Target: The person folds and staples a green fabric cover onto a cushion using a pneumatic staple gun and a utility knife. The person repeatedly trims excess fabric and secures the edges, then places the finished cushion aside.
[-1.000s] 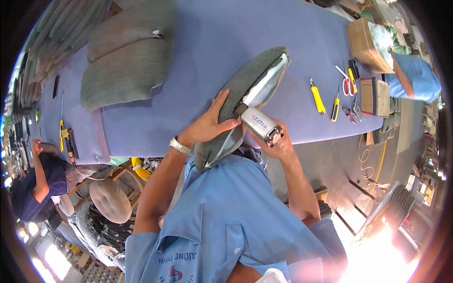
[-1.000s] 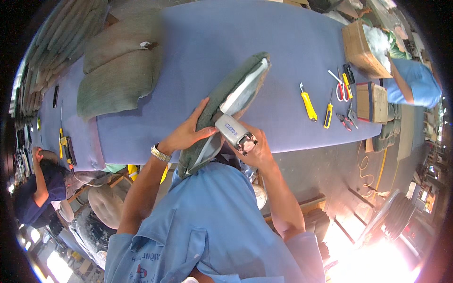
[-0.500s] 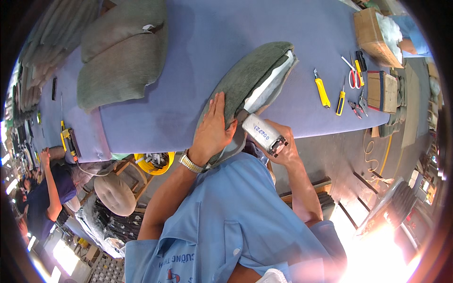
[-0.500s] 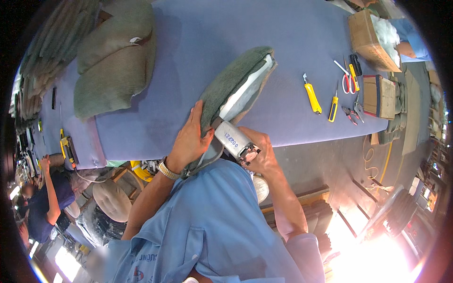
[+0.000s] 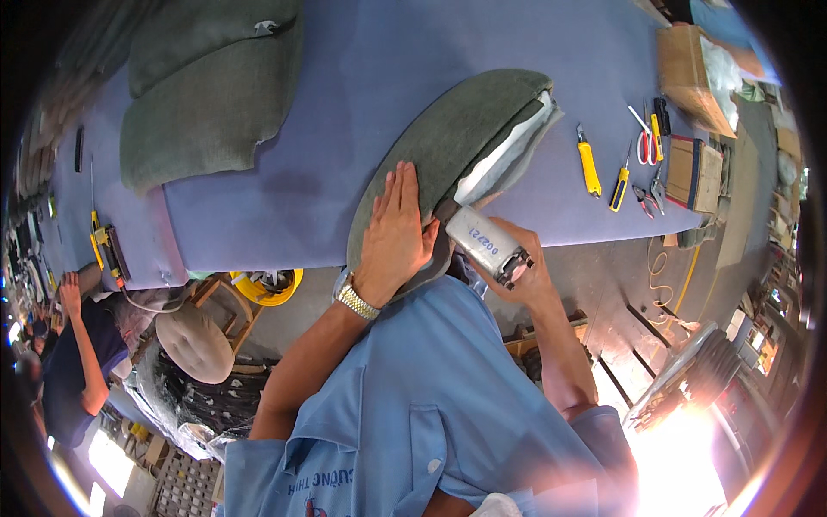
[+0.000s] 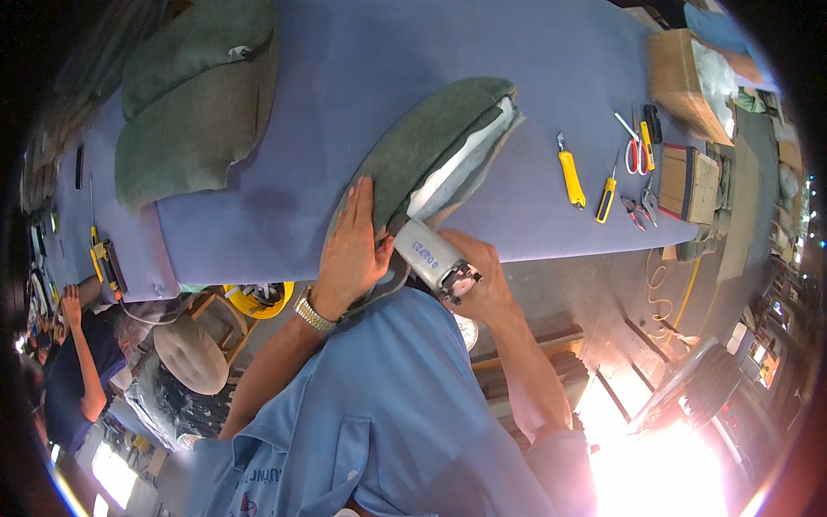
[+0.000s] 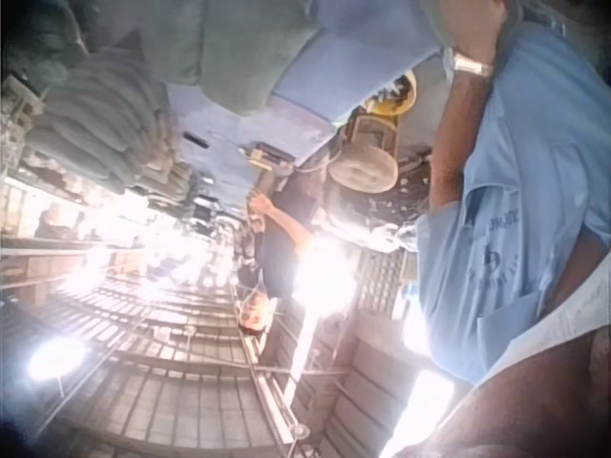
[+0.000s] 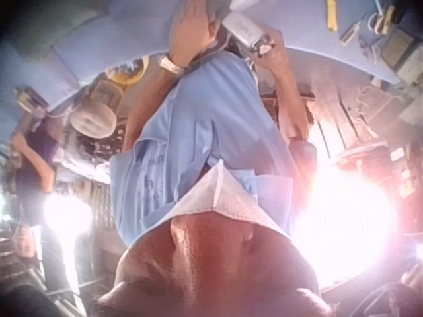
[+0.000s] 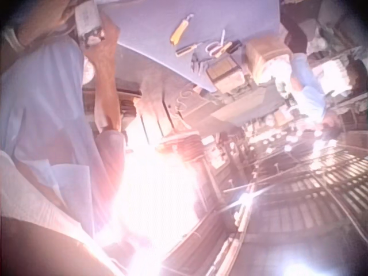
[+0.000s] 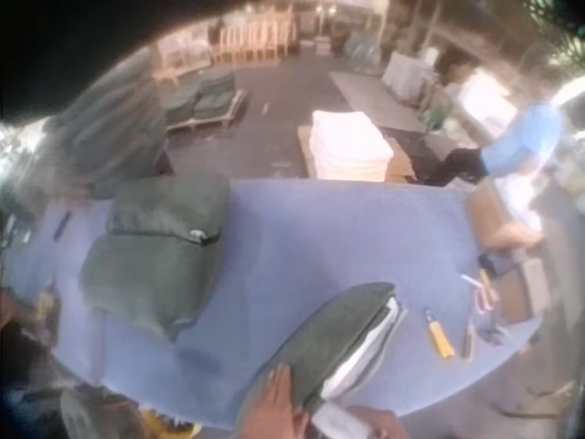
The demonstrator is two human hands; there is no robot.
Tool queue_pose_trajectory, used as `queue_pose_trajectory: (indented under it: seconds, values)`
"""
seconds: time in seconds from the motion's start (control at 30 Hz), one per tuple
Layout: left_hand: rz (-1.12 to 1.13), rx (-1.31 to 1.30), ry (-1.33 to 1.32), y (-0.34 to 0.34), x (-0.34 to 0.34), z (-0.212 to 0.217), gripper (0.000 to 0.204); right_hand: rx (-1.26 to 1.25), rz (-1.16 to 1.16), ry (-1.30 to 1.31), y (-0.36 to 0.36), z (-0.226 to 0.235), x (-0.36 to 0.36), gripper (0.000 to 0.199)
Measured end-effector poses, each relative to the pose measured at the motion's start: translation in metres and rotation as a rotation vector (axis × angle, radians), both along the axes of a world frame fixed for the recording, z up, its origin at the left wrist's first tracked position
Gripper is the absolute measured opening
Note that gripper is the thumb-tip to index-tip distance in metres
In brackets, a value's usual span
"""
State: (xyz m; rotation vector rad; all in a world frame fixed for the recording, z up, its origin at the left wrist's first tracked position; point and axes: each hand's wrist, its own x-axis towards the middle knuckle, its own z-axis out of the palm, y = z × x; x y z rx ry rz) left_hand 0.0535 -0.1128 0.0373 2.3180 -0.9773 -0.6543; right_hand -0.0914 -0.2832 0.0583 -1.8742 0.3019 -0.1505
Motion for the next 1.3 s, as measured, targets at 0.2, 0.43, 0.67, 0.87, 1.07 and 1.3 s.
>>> queue_pose_trajectory:
  seconds: [0.2, 0.43, 0.67, 0.87, 1.07, 1.3]
  values:
    - [-0.025, -0.035, -0.003, 0.005, 0.001, -0.002, 0.095, -0.075, 0.015, 0.1, 0.007, 0.019, -0.002, 0.034]
    - [-0.021, -0.001, 0.03, 0.003, -0.002, 0.0, 0.098, -0.037, -0.014, 0.018, 0.009, 0.008, -0.002, 0.034]
    - [0.014, -0.022, 0.071, 0.001, -0.002, -0.001, 0.099, -0.091, -0.023, 0.151, 0.018, 0.025, 0.001, 0.03]
    - [0.002, -0.042, 0.112, 0.005, 0.003, 0.002, 0.104, -0.063, 0.01, 0.204, 0.022, 0.026, -0.008, 0.033]
    - [0.02, -0.033, 0.096, 0.002, -0.003, -0.005, 0.107, -0.125, 0.045, -0.06, 0.022, 0.004, -0.012, 0.067]
    - [-0.216, -0.148, 0.269, 0.015, 0.03, 0.002, 0.121, 0.001, -0.041, 0.02, 0.03, 0.006, -0.006, 0.033]
